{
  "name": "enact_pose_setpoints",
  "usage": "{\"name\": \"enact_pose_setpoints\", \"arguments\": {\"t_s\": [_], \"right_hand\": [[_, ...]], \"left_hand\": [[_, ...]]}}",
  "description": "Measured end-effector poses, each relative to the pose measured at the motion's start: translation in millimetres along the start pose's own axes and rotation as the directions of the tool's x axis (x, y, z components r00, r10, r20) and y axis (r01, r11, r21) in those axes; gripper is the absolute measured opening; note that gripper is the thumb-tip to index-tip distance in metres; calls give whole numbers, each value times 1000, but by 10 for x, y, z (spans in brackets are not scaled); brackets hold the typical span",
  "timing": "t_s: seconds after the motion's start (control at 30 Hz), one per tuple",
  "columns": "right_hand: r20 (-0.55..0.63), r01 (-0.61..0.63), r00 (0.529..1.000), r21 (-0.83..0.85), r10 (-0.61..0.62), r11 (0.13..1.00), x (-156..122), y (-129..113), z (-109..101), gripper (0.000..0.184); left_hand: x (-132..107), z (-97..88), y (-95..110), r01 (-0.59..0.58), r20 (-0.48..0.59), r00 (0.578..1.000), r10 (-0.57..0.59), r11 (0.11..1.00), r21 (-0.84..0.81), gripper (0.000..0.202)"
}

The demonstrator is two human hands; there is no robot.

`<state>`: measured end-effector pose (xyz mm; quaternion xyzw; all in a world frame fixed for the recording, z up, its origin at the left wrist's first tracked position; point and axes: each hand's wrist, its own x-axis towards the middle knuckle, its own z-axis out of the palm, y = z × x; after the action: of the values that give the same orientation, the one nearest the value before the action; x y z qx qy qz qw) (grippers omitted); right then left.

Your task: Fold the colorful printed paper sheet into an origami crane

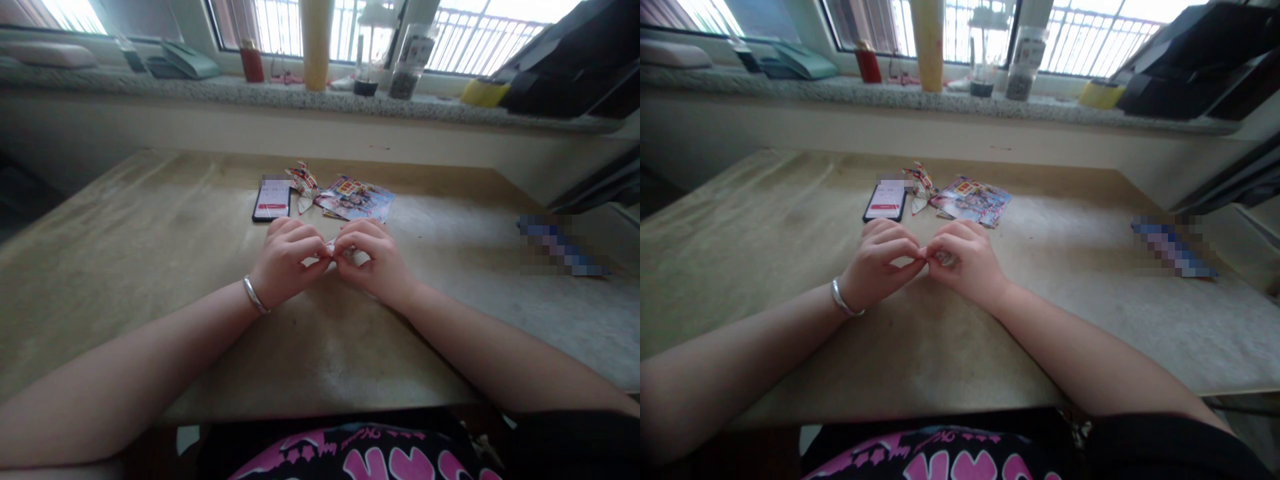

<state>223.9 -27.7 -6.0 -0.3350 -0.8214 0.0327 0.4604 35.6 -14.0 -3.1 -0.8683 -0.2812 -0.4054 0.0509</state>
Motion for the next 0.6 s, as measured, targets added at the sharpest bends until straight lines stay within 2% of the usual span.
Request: {"name": "enact_pose_setpoints", "arguments": {"t_s": [0.27, 0.6], "right_hand": [[-4, 29, 1000, -34, -29, 999, 25, 33, -55, 9], [-6, 32, 999, -68, -32, 997, 14, 79, -84, 10]], "left_hand": [[-4, 34, -17, -2, -60, 998, -1, 999, -51, 14], [5, 12, -34, 39, -40, 998, -41, 997, -62, 16]]}}
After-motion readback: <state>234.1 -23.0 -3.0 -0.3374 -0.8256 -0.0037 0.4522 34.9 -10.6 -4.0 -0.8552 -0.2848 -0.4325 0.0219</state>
